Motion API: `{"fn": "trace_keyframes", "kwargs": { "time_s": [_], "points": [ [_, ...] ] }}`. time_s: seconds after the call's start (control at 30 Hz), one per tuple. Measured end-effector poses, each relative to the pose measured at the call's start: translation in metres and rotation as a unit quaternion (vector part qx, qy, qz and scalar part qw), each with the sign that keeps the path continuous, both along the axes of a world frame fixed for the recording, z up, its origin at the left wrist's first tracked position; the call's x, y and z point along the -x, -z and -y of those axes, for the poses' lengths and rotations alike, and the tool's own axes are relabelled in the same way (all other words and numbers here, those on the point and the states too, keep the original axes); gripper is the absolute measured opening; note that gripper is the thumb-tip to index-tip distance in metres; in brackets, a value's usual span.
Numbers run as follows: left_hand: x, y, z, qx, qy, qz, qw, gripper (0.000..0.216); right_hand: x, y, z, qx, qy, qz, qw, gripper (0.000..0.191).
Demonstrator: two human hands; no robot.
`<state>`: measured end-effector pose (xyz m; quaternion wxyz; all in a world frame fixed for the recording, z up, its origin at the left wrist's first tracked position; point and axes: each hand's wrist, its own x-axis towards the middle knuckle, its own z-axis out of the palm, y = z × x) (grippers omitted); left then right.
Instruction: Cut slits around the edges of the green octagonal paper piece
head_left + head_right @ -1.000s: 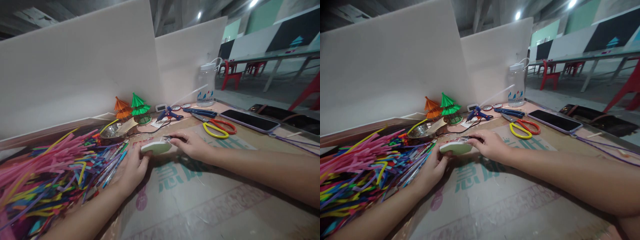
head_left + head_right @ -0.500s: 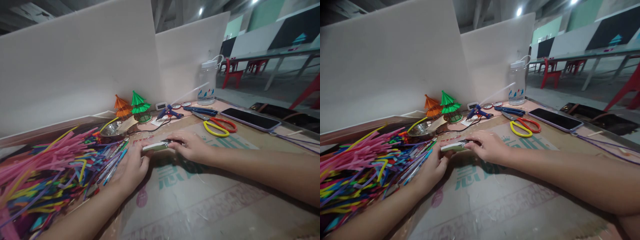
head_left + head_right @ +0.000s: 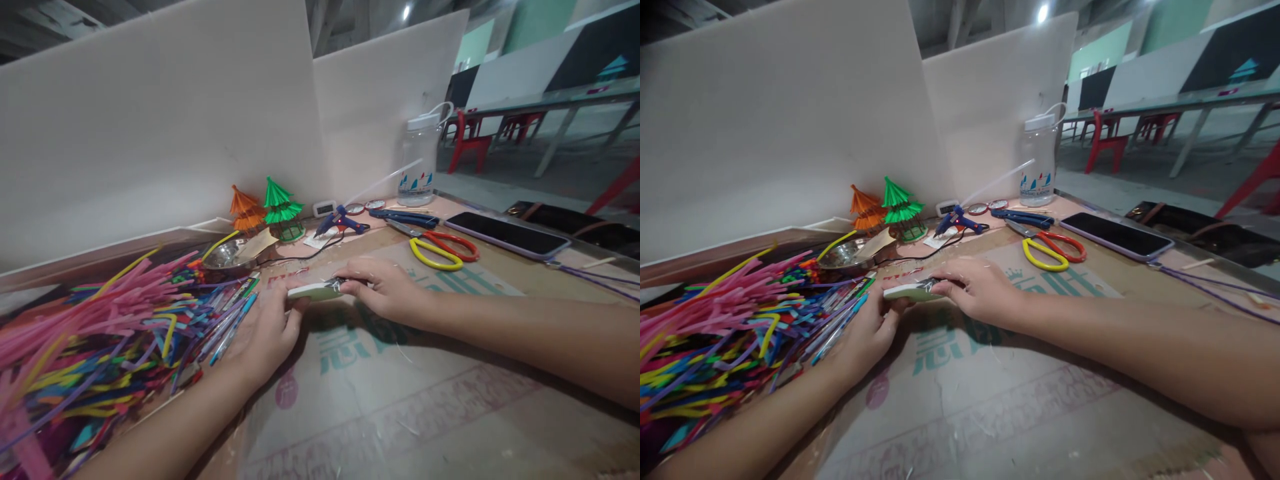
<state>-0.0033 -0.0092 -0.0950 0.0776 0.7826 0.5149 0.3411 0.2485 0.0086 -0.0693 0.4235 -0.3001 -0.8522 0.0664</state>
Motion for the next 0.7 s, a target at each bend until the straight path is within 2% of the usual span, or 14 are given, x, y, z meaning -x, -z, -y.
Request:
{"fn": "trace_keyframes", "kwargs": {
  "time_s": [0.37,0.7],
  "points": [
    [-0.0085,-0.0096,0.0042,0.004,0.025,0.001,1.0,0.019,-0.0006,0.0007,-0.0006,0.003,-0.003,-0.011,1.0,0.024],
    [-0.001,-0.0029,0.0008,0.029,0.0,-0.012,1.0,0.023,-0.0003,0.0024,-0.0016,0.032,0.009,-0.017,0.999,0.025]
  ]
}}
